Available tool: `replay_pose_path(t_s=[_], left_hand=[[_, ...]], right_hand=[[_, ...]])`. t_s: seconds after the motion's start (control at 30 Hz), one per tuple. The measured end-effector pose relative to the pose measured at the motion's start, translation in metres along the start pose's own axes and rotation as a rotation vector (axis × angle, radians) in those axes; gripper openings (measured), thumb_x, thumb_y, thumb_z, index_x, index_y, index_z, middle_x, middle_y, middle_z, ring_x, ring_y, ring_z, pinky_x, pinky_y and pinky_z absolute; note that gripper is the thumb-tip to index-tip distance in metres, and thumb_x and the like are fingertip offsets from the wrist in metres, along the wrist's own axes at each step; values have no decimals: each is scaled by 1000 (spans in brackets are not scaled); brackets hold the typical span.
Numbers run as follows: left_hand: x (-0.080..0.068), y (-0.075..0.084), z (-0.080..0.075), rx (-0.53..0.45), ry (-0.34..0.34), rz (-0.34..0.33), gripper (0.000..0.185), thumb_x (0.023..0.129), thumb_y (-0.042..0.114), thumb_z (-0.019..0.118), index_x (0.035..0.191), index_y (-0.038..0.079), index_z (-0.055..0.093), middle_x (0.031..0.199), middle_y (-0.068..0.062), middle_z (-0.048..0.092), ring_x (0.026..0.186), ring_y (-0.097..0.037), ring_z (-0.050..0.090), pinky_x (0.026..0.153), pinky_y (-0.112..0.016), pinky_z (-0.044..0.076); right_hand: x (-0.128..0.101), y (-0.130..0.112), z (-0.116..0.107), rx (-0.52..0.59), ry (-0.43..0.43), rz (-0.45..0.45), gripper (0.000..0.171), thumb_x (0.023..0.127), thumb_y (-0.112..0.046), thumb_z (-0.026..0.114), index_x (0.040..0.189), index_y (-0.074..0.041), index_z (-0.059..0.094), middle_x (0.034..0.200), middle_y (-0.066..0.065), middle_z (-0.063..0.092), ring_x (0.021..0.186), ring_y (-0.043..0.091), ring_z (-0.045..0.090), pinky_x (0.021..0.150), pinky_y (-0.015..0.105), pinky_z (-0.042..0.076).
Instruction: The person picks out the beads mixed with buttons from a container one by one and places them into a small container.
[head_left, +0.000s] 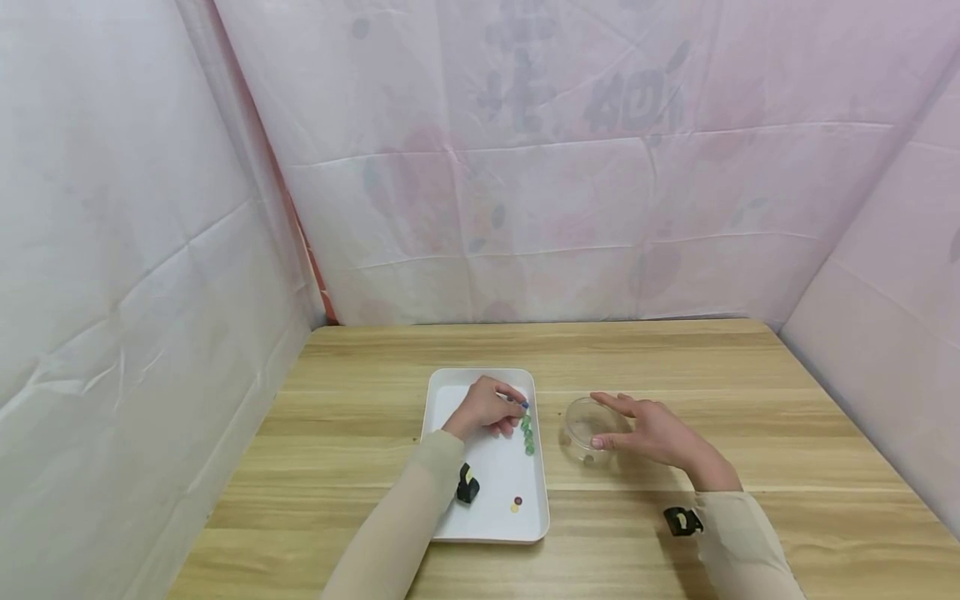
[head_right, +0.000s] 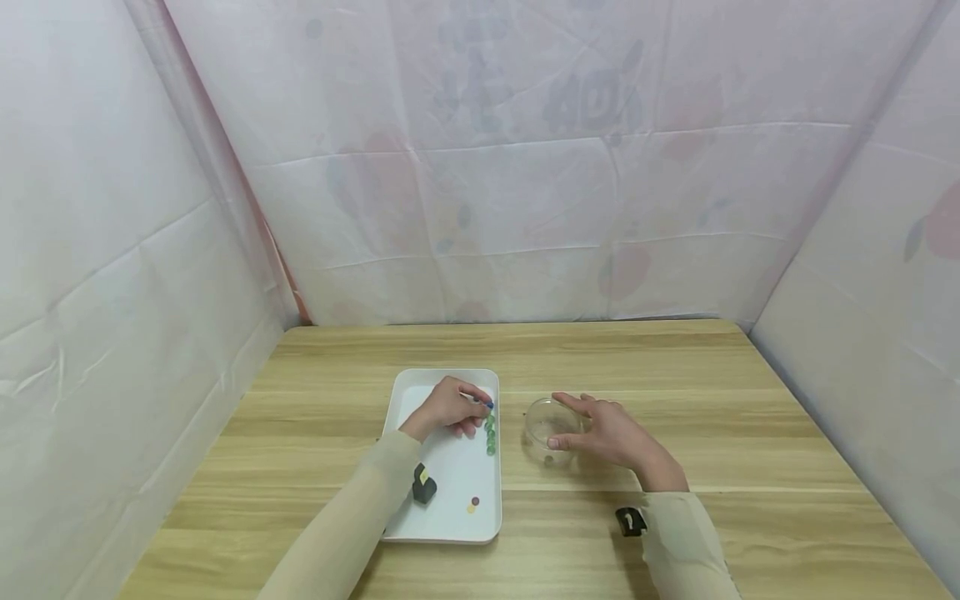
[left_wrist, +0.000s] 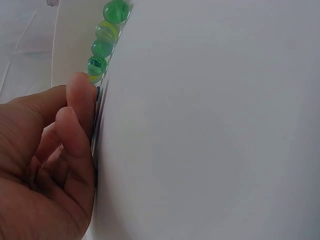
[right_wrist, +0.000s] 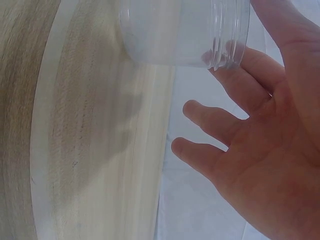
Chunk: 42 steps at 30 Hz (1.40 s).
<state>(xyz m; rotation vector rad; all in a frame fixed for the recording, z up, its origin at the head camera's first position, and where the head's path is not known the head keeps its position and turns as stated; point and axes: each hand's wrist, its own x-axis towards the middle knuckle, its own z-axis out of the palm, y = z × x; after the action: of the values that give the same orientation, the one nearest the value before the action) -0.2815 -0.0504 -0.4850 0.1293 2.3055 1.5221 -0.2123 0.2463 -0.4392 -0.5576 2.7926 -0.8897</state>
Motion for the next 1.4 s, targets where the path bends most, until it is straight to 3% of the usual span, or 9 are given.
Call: replay_pose_path(t_s=[0.23, 0.67, 1.0, 1.17, 1.27, 1.4], left_hand=[[2, 2, 0, 43, 43, 6, 7, 93, 10, 79, 98, 6, 81, 60, -2, 68, 46, -8, 61, 43, -19, 48], [4, 11, -2, 7, 138, 110, 11, 91, 17, 82, 95, 8, 81, 66, -4, 73, 56, -11, 66, 56, -23, 55], [-1, 19, -5, 43, 174, 158, 19, 91, 27, 81, 101, 11, 82, 87, -3, 79, 86, -31, 78, 63, -24, 51], [-4, 25, -4, 26, 167, 209, 19, 91, 27, 82, 102, 11, 82, 93, -4, 80, 91, -37, 77, 62, -23, 52], [-6, 29, -3, 28, 161, 245, 19, 92, 27, 81, 103, 12, 82, 96, -4, 80, 86, -31, 76, 62, -22, 52], [-9, 37, -1, 29, 127, 297, 19, 93, 27, 80, 105, 13, 82, 99, -3, 81, 77, -12, 70, 59, -22, 53]], right_hand=[[0, 1, 1, -2, 5, 4, 86, 87, -55, 82, 156, -13, 52, 153, 41, 45, 143, 59, 44, 112, 71, 41], [-1, -1, 1, -8, 6, -5, 84, 87, -52, 83, 156, -14, 53, 152, 43, 45, 143, 61, 42, 111, 72, 41], [-1, -2, 1, -9, 3, 1, 84, 87, -51, 83, 156, -13, 52, 152, 44, 44, 143, 62, 42, 110, 73, 41], [-1, -3, 0, -7, 1, 8, 85, 87, -52, 83, 156, -13, 52, 152, 44, 43, 143, 62, 42, 109, 73, 42], [-1, -3, 0, -4, -4, 22, 85, 87, -54, 82, 156, -14, 52, 153, 44, 41, 143, 62, 42, 109, 73, 42], [0, -1, 0, 4, -11, 39, 86, 87, -56, 82, 156, -15, 52, 154, 44, 40, 143, 62, 41, 110, 73, 41]])
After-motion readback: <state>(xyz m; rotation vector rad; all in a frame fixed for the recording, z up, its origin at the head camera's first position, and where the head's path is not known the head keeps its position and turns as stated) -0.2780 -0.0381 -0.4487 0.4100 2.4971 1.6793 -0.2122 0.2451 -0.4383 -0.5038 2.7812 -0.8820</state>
